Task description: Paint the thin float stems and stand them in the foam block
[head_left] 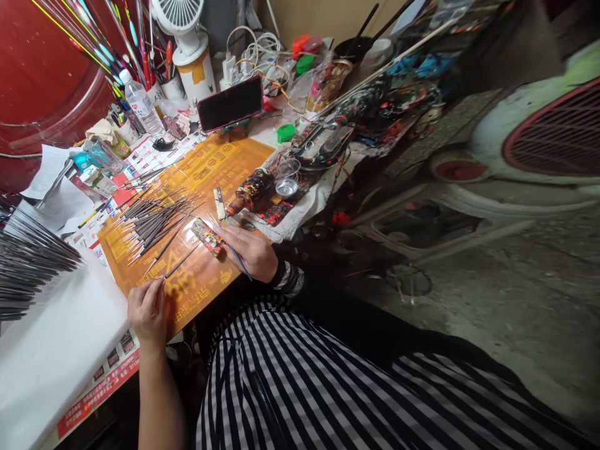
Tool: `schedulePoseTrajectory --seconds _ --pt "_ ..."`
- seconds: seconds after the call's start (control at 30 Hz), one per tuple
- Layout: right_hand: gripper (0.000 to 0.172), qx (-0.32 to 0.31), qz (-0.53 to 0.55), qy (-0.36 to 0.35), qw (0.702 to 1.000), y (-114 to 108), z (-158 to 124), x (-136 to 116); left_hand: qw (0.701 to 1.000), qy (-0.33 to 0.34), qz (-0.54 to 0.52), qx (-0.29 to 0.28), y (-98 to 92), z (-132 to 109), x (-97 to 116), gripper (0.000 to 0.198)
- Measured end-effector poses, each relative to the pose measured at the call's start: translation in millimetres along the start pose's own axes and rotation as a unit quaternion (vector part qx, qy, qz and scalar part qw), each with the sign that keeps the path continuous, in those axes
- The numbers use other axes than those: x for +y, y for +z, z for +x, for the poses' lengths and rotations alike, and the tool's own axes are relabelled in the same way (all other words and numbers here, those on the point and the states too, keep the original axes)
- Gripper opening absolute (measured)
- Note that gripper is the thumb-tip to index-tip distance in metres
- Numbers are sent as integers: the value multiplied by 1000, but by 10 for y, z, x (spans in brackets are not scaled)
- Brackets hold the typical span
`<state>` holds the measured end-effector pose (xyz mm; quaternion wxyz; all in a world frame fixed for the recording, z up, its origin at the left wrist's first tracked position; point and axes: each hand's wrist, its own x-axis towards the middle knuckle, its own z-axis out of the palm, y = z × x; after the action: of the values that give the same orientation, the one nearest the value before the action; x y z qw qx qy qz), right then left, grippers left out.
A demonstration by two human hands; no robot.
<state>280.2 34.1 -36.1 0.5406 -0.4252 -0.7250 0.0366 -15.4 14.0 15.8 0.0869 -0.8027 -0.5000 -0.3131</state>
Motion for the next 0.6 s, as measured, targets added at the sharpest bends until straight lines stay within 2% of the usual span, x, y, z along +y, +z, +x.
schedulePoseTrajectory --seconds 0.37,0.6 --pt "54 35 -21 11 999 41 -34 8 1000 15 -19 14 50 36 38 15" --pt "43 86 0 -60 994 -118 -245 193 1000 -10 -8 4 69 48 63 18"
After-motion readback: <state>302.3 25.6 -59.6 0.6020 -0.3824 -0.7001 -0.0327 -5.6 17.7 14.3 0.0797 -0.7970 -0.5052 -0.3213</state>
